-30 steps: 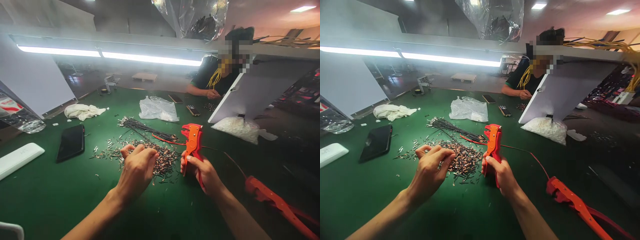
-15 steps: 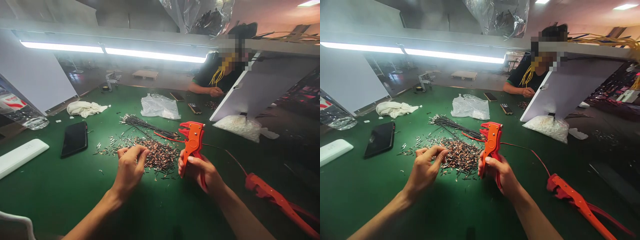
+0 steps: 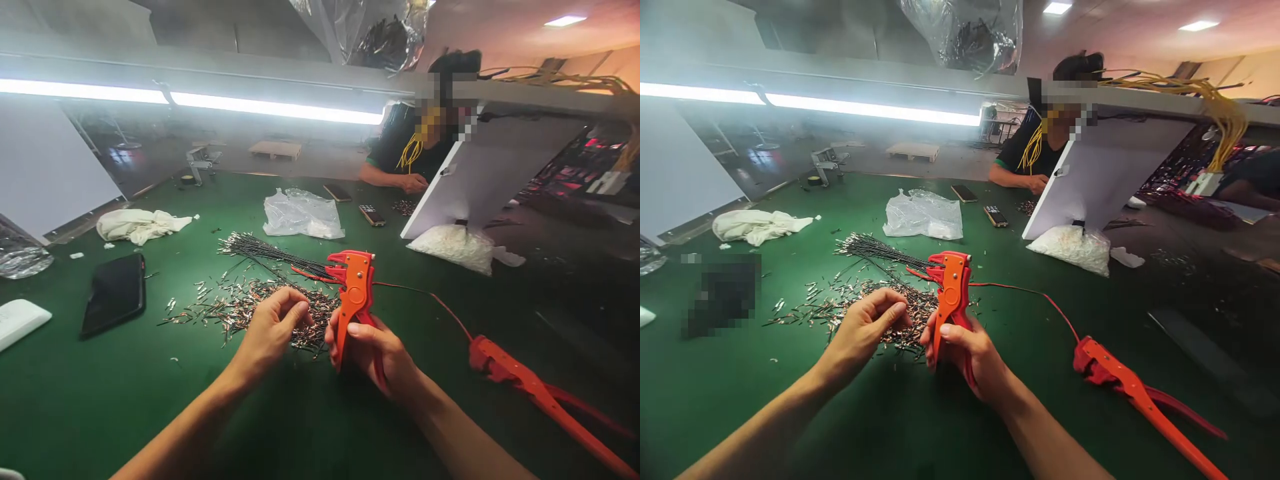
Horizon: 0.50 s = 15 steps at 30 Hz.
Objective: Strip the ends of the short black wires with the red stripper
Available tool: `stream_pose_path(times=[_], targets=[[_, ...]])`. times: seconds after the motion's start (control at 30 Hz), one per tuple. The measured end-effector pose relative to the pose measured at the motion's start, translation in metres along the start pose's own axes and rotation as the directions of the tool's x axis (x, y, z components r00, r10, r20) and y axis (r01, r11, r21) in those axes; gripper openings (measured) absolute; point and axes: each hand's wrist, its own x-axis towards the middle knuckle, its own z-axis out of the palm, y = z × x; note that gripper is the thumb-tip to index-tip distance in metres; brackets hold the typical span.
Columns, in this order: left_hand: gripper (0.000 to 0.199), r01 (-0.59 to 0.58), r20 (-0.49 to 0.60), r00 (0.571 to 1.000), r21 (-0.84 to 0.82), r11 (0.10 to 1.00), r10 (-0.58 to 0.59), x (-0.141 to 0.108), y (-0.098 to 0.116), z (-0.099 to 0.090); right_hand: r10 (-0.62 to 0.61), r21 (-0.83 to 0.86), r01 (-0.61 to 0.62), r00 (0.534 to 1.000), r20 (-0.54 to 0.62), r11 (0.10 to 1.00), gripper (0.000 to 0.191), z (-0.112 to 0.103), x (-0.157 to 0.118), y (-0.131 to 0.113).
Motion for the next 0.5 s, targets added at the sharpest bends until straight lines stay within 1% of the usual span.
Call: stream_pose_path(times=[0.07, 0.13, 0.23, 0.33, 0.4, 0.43, 0.5], targets=[[0.019, -0.029, -0.037, 0.999, 0.008, 1.0, 0.029, 0.004, 0.0, 0.006, -0.008, 0.022, 0.007, 1.0, 0.014, 1.0, 0.018, 0.0, 0.0, 0.0], [0.018, -0.067, -0.12, 0.99, 0.026, 0.997, 0.07, 0.006, 0.0, 0.01, -0.008, 0.052, 0.006, 1.0, 0.03, 0.999, 0.019, -0.001, 0.0, 0.001], [0.014, -0.143, -0.266, 0.951, 0.076, 0.987, 0.158, 0.004, 0.0, 0.014, 0.003, 0.077, -0.008, 0.998, 0.06, 0.997, 0.022, -0.001, 0.0, 0.004], [0.007, -0.231, -0.339, 0.901, 0.149, 0.961, 0.269, -0.006, 0.0, 0.015, 0.027, 0.076, -0.036, 0.993, 0.118, 0.996, 0.026, 0.001, -0.001, 0.007], [0.004, -0.319, -0.33, 0.865, 0.218, 0.922, 0.377, -0.014, 0.001, 0.016, 0.045, 0.086, -0.06, 0.986, 0.163, 0.994, 0.029, 0.004, -0.003, 0.01], [0.008, -0.385, -0.307, 0.835, 0.266, 0.884, 0.456, -0.019, 0.001, 0.018, 0.043, 0.095, -0.06, 0.985, 0.168, 0.994, 0.03, 0.006, -0.004, 0.011], [0.019, -0.522, -0.224, 0.751, 0.374, 0.766, 0.621, -0.027, 0.0, 0.025, 0.025, 0.079, -0.034, 0.994, 0.104, 0.996, 0.029, 0.009, -0.004, 0.013]])
